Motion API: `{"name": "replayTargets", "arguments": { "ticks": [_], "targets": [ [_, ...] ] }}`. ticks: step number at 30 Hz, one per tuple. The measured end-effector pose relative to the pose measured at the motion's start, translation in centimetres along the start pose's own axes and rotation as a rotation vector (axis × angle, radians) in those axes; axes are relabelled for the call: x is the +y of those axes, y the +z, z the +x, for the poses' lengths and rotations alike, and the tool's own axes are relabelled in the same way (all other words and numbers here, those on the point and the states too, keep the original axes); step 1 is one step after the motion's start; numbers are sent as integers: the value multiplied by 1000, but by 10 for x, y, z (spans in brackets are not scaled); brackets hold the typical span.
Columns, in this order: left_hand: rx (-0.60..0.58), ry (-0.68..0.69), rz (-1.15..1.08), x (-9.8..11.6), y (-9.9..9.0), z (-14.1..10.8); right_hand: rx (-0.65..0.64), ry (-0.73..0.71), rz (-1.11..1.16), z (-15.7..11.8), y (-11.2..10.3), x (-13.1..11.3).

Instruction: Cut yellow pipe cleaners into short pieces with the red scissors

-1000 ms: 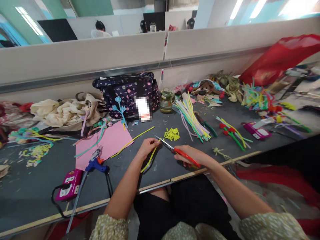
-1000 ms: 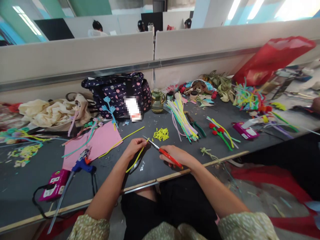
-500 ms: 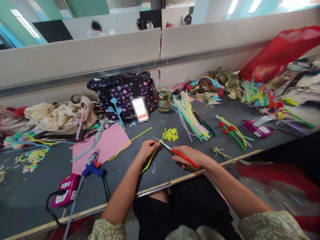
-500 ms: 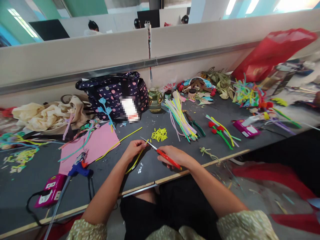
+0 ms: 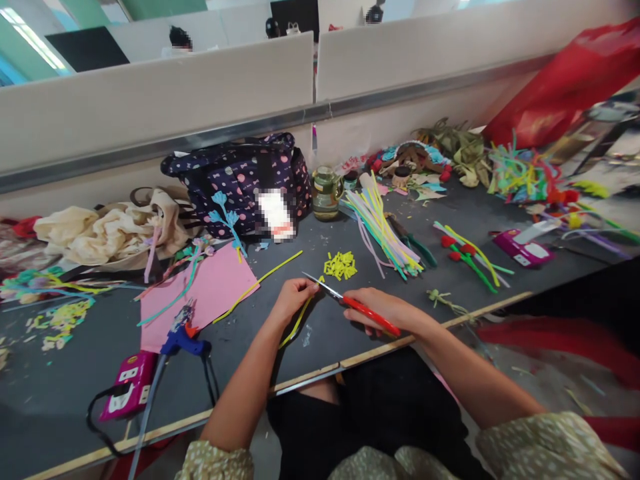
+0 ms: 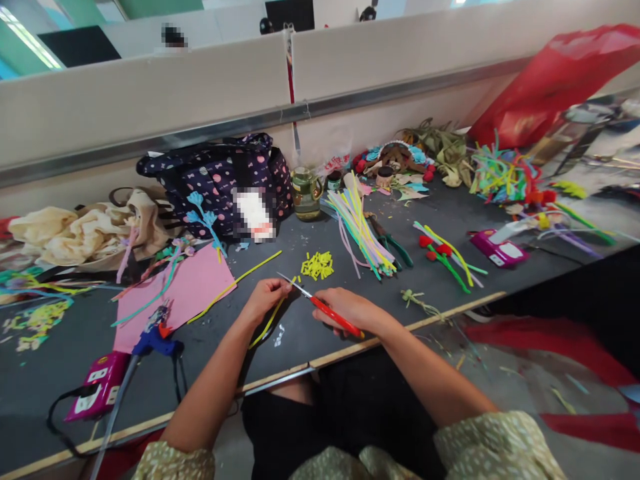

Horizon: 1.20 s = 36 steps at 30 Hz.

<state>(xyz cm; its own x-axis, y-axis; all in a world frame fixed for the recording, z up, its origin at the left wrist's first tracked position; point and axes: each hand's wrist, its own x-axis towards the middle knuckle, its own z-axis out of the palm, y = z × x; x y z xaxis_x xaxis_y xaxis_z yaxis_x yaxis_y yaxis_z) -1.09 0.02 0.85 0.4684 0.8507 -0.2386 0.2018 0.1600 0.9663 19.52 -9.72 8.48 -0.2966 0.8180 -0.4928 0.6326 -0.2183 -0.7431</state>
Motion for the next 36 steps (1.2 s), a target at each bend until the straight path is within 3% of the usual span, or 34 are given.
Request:
{"name": "replayTargets", "arguments": {
  "ticks": [11, 17, 28, 36],
  "targets": [
    [-21, 12, 37, -5, 0, 2, -13, -35, -23, 9, 1, 14],
    [-11, -16, 19, -1, 1, 0, -21, -17, -65, 9, -3, 8],
    [23, -4, 0, 2, 1, -1, 99, -151, -404, 9, -13, -4],
    [6, -21, 0, 2, 1, -2, 29, -49, -91, 4, 1, 4]
  ]
}}
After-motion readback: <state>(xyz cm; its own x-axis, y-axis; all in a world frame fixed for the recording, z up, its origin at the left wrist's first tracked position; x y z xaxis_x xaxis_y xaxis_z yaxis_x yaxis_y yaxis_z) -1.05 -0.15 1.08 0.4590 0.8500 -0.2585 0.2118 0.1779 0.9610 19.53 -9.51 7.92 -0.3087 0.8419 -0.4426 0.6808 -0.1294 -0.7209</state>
